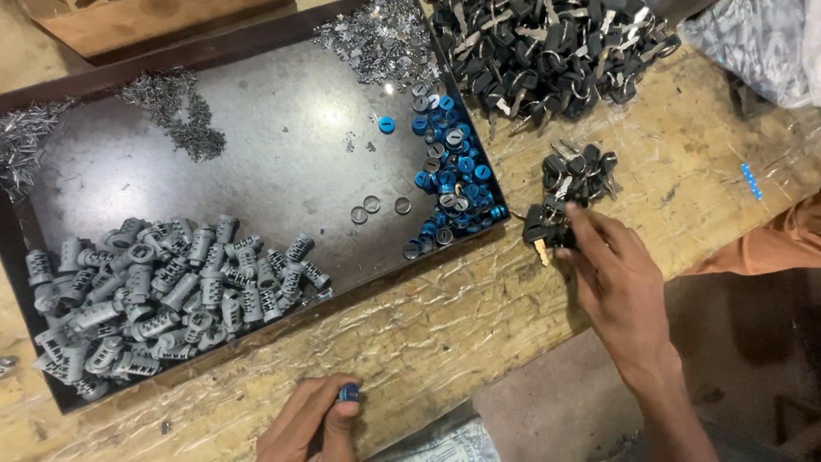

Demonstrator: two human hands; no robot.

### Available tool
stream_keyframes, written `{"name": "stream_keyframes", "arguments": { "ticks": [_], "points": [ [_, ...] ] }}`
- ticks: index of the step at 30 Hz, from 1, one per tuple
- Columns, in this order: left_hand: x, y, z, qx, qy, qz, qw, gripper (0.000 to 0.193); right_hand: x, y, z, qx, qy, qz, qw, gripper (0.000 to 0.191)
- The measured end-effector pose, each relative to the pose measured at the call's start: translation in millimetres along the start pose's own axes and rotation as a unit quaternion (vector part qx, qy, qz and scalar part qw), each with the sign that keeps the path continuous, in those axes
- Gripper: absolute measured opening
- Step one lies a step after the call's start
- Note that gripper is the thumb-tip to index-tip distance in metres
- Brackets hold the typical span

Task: The person picks gray plastic anchor plugs and blue caps from a metal tray on the workbench, presses a cap into each plug by hand to assemble the units, and places the finished assemblies on the bench and into a cardboard box, occasionally setting metal parts aside.

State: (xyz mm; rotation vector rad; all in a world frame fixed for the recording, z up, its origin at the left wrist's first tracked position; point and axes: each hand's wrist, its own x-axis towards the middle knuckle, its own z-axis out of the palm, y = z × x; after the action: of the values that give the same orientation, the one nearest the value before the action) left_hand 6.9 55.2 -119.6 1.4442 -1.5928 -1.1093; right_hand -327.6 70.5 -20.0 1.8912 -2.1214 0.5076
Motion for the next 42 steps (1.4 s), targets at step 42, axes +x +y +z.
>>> {"name": "stream_keyframes", "arguments": {
  "ticks": [42],
  "points": [
    [-6.9,53.8,-19.8,-0.128,0.071,0.088,0.985,0.008,-118.1,-143.9,81.1,0.221,-0.115,0.122,0.961,0.012]
  ]
}}
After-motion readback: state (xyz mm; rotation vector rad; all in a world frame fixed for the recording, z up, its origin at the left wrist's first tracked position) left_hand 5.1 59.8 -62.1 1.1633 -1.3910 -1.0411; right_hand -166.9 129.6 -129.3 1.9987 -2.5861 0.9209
